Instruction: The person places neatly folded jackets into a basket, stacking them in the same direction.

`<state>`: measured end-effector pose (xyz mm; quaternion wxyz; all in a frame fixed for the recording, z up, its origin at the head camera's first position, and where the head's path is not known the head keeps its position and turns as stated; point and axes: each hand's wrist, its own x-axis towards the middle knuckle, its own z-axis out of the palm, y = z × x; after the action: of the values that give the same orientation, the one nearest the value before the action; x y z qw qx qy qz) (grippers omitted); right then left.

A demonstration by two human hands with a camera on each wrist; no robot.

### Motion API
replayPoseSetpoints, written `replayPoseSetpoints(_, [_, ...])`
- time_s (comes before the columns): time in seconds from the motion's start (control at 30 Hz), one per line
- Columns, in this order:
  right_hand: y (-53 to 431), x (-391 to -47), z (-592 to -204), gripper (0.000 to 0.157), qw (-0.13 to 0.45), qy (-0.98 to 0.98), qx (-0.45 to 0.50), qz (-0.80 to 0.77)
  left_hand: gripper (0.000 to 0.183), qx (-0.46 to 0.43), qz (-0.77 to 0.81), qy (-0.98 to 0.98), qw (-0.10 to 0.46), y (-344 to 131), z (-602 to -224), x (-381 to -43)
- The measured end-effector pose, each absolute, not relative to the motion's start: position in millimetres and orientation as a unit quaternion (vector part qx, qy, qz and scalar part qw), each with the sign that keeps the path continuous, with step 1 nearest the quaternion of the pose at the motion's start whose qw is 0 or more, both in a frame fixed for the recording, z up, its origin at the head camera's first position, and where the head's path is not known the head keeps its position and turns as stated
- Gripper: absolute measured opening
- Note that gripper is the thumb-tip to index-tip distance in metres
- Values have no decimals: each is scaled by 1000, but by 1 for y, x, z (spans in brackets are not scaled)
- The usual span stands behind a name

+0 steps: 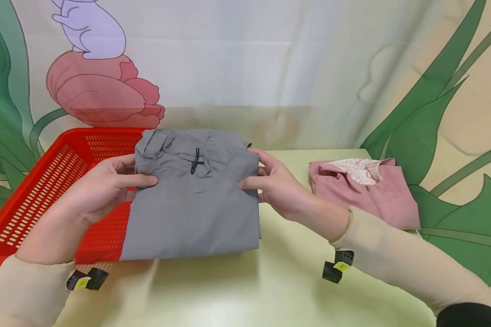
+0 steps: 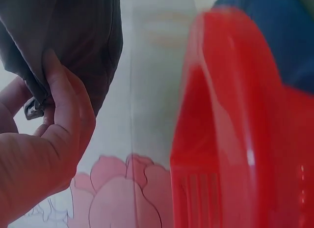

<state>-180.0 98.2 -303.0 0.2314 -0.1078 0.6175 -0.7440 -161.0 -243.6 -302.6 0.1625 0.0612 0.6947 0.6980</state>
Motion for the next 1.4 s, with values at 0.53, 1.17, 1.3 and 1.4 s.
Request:
replayPoseSetpoints(0.53, [45, -198, -325, 79, 262, 616, -113, -734, 31, 42, 678, 722, 131, -299, -325, -165])
replayPoseSetpoints(1.17, [-8, -212, -343, 78, 317, 555, -141, -756, 23, -39, 641, 759, 105, -345, -330, -161])
replayPoseSetpoints(1.3, [-22, -212, -344, 76, 309, 556, -132, -761, 19, -61, 563, 822, 60, -349, -332, -160])
replayPoseSetpoints(1.4, [-35, -211, -345, 75, 293, 568, -128, -758, 38, -84, 517, 851, 30, -354, -332, -160])
